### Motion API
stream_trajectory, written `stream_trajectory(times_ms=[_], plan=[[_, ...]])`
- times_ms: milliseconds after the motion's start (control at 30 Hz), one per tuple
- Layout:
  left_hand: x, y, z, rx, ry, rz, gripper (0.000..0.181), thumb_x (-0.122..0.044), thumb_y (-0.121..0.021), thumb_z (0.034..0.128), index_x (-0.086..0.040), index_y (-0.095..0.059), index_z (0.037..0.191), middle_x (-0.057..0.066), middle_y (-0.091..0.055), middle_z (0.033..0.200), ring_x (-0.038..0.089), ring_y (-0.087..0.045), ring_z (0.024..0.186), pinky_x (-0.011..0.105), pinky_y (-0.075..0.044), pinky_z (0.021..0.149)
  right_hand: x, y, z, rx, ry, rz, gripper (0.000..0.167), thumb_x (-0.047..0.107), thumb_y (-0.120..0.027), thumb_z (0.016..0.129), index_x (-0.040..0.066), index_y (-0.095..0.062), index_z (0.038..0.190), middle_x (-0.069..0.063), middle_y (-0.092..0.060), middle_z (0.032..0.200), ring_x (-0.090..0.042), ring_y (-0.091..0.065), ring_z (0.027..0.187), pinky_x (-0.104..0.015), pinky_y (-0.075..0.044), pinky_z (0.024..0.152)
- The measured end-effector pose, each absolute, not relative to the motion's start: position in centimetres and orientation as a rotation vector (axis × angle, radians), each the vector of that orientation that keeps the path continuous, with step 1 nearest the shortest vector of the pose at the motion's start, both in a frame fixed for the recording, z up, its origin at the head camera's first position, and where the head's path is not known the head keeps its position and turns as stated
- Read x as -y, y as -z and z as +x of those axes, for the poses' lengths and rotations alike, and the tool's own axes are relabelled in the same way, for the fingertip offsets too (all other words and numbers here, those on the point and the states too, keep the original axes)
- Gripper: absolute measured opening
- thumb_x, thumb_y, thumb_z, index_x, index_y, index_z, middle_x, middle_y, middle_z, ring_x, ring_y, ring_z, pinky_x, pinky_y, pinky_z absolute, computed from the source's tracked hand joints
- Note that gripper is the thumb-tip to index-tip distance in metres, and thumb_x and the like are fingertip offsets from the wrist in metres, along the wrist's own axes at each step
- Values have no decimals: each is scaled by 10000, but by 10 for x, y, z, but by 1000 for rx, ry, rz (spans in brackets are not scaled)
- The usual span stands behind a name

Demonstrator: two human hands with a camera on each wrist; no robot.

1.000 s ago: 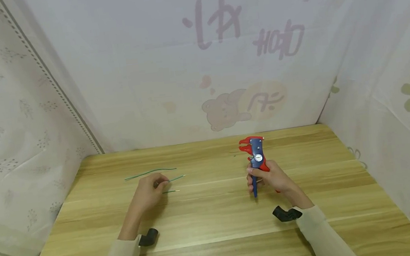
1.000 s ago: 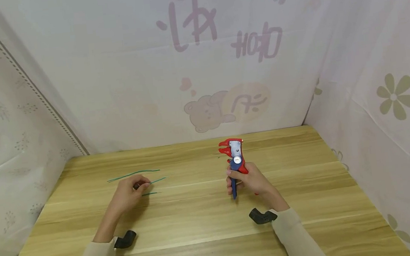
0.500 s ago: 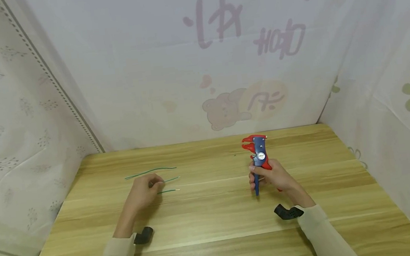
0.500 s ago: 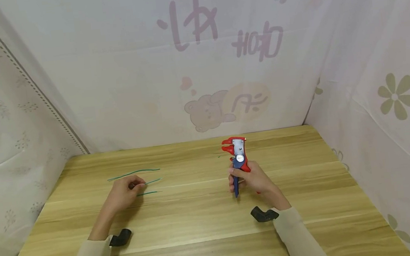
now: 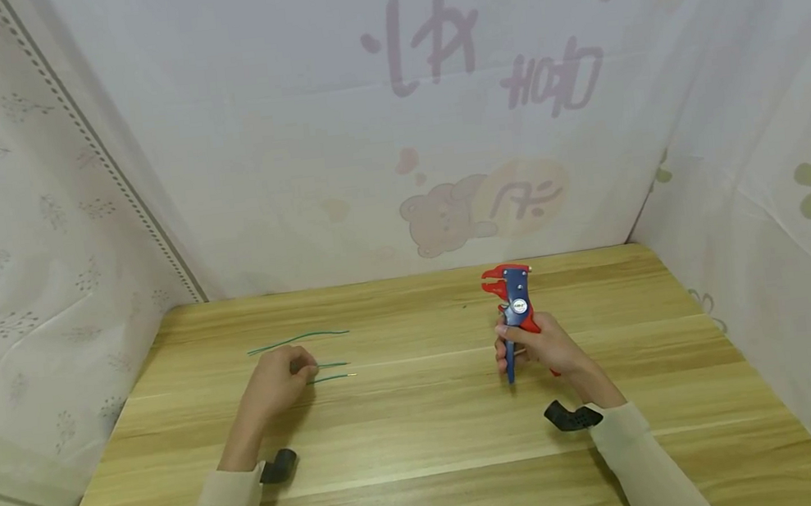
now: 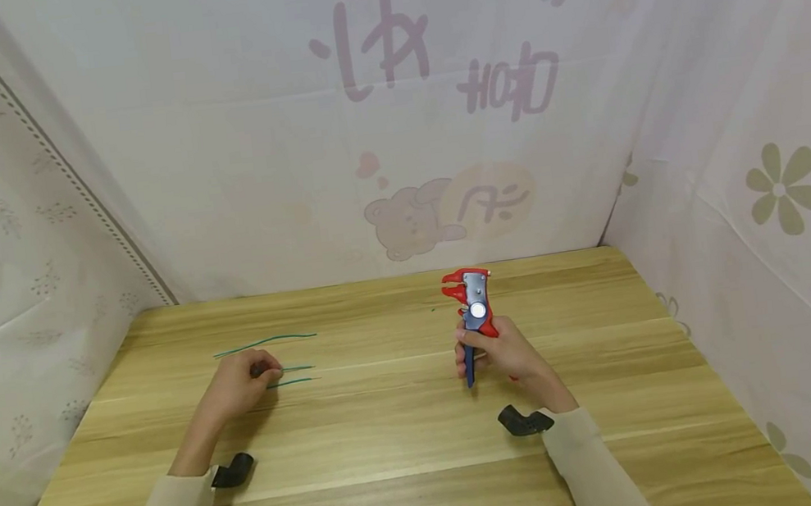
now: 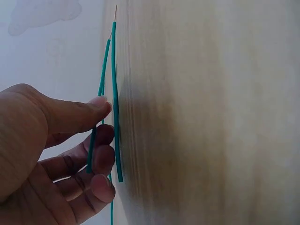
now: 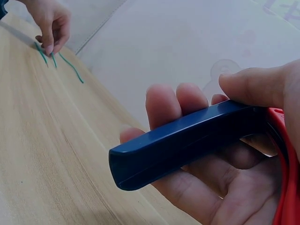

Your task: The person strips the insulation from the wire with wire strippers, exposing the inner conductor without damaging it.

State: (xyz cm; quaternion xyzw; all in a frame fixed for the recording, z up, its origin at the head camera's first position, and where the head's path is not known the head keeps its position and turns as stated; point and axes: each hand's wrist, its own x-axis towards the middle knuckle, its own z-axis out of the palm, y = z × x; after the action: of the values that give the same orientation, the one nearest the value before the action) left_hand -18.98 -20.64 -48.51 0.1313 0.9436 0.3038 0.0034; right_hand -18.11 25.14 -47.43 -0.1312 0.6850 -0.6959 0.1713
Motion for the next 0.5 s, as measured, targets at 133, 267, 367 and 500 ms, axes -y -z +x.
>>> stream_trajectory(times_ms=[133, 267, 367, 500], plan=[[206, 484, -189, -2981, -906, 384, 48, -96, -729, 933, -57, -735, 907, 85, -695, 930, 228, -623, 845, 420, -535, 751, -252, 474, -181, -1932, 1981, -373, 304, 242, -590, 1059, 15, -494, 1236, -25, -692, 838, -196, -746, 748, -407, -637, 778], [207, 483, -189, -2989, -864, 366, 55, -102, -751, 912, -53, -726, 909, 84, -675, 917, 220, -611, 825, 400, -522, 735, -253, 474, -181, -1921, 1982, -366, 307, 242, -592, 1058, 20, -491, 1244, -26, -690, 842, -196, -743, 748, -409, -637, 779], [206, 483, -188, -2998, -847, 362, 54, -95, -764, 898, -61, -724, 905, 83, -661, 922, 209, -605, 812, 380, -520, 728, -253, 474, -181, -1919, 1983, -347, 323, 247, -595, 1057, 17, -486, 1257, -27, -691, 840, -196, -742, 746, -410, -637, 780], [205, 482, -188, -3010, -841, 376, 45, -83, -768, 892, -66, -727, 900, 99, -648, 933, 219, -608, 812, 390, -529, 725, -254, 473, -180, -1915, 1987, -334, 365, 252, -591, 1059, -8, -464, 1282, -35, -690, 843, -200, -738, 748, -417, -636, 786]])
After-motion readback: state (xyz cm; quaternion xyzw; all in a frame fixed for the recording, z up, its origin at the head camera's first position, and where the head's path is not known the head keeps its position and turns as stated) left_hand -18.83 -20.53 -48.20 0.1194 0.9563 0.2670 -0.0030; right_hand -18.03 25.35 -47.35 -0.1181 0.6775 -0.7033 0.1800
